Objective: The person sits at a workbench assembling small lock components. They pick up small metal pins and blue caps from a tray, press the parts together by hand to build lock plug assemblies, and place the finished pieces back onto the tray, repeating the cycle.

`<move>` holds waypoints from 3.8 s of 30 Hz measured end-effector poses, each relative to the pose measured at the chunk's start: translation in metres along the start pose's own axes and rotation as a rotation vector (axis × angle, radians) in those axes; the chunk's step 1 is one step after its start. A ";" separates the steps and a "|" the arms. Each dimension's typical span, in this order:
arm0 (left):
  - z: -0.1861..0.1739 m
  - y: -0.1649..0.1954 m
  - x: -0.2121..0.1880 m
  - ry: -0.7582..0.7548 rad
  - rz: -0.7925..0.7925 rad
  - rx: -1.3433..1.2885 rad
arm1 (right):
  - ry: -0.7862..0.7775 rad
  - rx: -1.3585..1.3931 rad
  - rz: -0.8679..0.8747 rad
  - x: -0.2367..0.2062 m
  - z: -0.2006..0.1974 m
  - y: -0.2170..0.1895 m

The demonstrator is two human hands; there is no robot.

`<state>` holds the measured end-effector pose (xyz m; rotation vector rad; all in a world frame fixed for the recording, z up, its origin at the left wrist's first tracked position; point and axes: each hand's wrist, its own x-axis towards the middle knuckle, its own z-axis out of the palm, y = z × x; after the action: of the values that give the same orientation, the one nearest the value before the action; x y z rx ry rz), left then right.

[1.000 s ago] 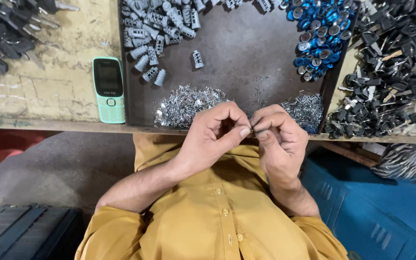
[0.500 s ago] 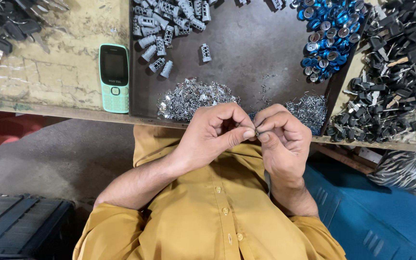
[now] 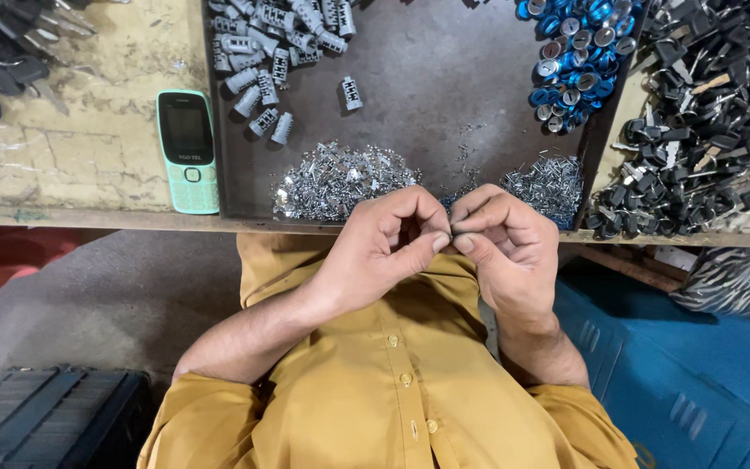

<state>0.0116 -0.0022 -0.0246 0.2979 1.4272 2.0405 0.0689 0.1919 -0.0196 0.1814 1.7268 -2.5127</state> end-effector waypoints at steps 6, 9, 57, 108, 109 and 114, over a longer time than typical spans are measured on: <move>0.005 -0.005 -0.001 0.031 -0.003 0.007 | 0.012 -0.039 0.016 0.000 -0.004 0.000; 0.007 -0.007 -0.003 0.089 0.052 0.265 | 0.044 -0.112 0.021 0.000 -0.001 0.000; 0.026 -0.009 0.003 0.042 -0.267 -0.539 | 0.152 -0.896 -0.445 -0.011 0.012 -0.001; -0.012 -0.010 -0.008 0.090 -0.068 -0.561 | -0.175 -1.191 -0.315 0.093 0.004 -0.043; -0.013 -0.009 -0.010 0.093 -0.064 -0.549 | -0.254 -1.324 -0.350 0.106 0.011 -0.041; -0.020 -0.003 -0.020 0.079 -0.022 -0.472 | -0.506 -1.539 -0.585 0.151 0.063 -0.021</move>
<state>0.0177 -0.0291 -0.0317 0.0017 0.9425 2.3130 -0.0866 0.1399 -0.0005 -1.0149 2.9567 -0.5622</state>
